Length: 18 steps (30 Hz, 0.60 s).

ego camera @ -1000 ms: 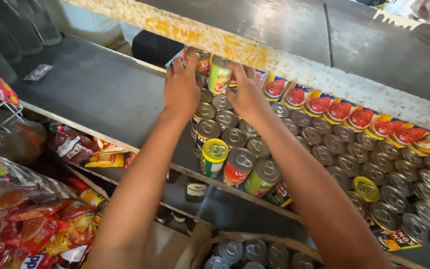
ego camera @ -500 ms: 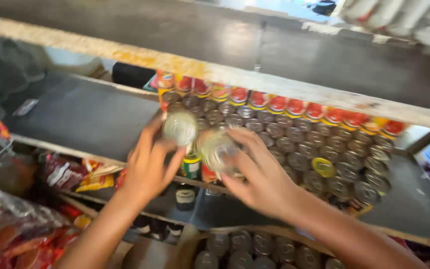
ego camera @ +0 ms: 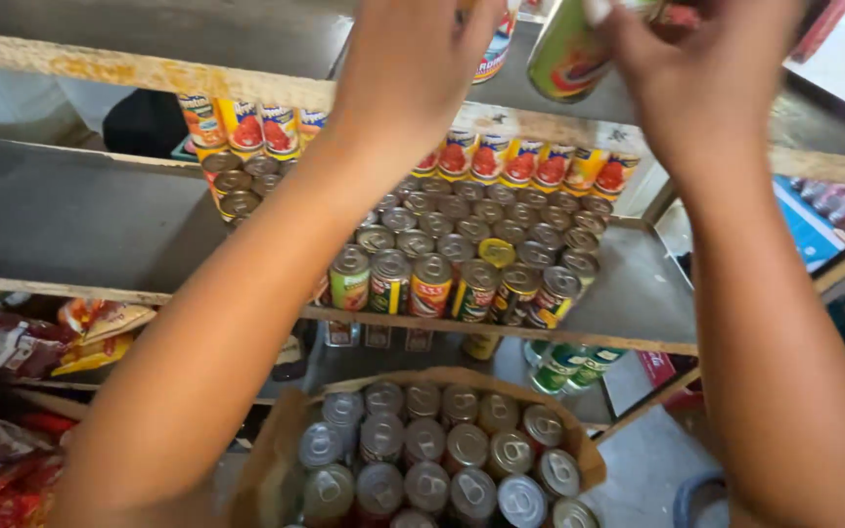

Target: Organizing canned food products on a store shelf and packing them into a cardboard box.

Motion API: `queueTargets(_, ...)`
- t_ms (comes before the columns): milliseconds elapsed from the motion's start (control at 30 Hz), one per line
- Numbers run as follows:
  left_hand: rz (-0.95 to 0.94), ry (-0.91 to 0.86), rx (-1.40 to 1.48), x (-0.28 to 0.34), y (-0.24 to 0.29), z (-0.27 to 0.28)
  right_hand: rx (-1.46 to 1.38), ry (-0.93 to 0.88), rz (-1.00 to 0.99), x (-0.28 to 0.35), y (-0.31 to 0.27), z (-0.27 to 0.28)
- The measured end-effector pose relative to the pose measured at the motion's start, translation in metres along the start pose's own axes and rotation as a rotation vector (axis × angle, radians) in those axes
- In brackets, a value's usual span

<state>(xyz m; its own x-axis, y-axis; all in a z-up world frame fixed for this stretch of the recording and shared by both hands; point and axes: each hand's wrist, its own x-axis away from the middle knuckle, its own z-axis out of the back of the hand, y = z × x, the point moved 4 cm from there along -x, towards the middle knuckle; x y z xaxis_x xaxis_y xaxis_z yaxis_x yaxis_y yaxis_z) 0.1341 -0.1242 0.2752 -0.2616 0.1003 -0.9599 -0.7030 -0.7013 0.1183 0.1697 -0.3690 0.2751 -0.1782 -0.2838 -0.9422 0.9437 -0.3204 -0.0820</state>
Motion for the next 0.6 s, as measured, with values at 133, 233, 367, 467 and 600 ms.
queueTargets(133,-0.022,-0.075,-0.017,-0.006,-0.051,-0.066,0.427,-0.065,0.133,-0.017,0.005,-0.011)
queueTargets(233,-0.083,-0.077,-0.039,-0.013,-0.046,-0.058,0.417,-0.165,-0.027,-0.027,0.017,-0.016)
queueTargets(367,0.013,-0.222,-0.049,-0.024,-0.040,-0.045,0.097,-0.337,-0.416,-0.039,0.038,-0.028)
queueTargets(467,-0.026,-0.214,-0.028,-0.040,-0.058,-0.056,0.342,-0.387,-0.326,-0.042,0.056,-0.043)
queueTargets(600,0.017,-0.263,-0.089,-0.063,-0.085,-0.092,0.200,-0.407,-0.435,-0.057,0.077,-0.059)
